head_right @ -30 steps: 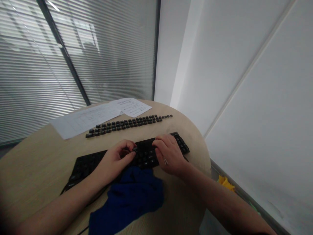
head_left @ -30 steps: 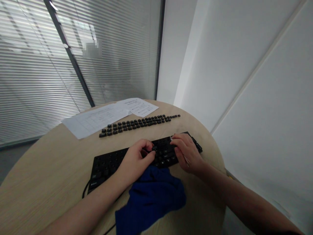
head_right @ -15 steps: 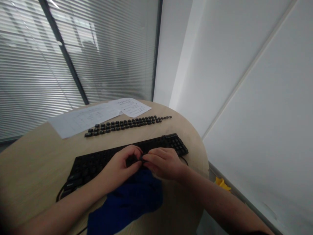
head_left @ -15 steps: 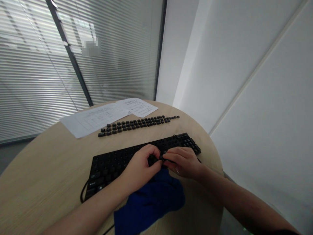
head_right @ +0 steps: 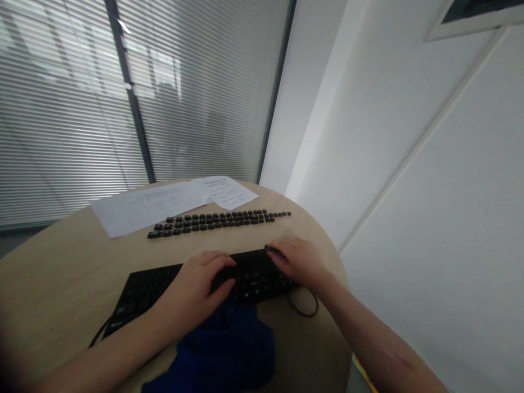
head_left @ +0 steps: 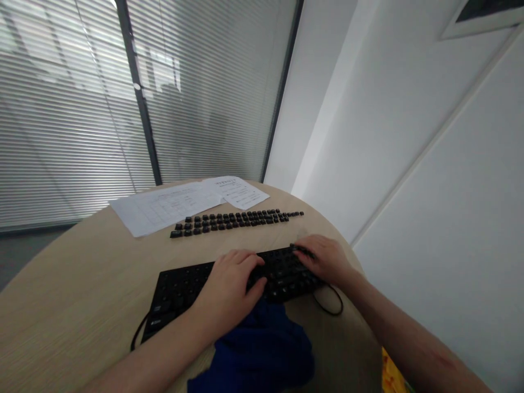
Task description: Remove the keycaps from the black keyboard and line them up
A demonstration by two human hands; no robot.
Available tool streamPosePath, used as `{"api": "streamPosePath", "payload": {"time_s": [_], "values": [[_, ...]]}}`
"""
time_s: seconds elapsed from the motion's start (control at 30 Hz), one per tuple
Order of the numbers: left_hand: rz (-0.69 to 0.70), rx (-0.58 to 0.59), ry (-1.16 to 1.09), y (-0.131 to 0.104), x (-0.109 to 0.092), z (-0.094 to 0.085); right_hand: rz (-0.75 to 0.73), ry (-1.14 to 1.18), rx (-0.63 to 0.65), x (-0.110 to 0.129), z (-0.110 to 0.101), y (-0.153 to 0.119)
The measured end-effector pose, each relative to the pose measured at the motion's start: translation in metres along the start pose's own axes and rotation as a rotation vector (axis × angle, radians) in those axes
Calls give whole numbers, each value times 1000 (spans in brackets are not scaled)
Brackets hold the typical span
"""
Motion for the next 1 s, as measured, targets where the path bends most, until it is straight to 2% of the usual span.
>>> {"api": "streamPosePath", "payload": {"time_s": [0.13,0.2,0.3,0.43,0.57,0.7,1.0], "values": [[15,32,159,2,13,4,426,16,246,-100,27,26],[9,60,186,1,17,8,482,42,290,-135,44,34],[-7,90,209,-3,21,13,540,79,301,-166,69,34],[-30,126,233,-5,25,16,568,121,281,-181,95,23],[-56,171,257,-5,26,18,545,132,272,-190,109,18],[-60,204,268,-5,24,19,493,136,265,-194,117,20],[-18,188,287,-6,24,18,447,132,169,-188,122,21]]}}
Point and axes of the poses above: each hand's wrist, its own y-axis towards the middle knuckle, its own z-axis out of the palm, x = y × z, the point moved 4 cm from there along y, towards the middle knuckle, and after that the axes turned 2 degrees about y, right-handed, at the moved point
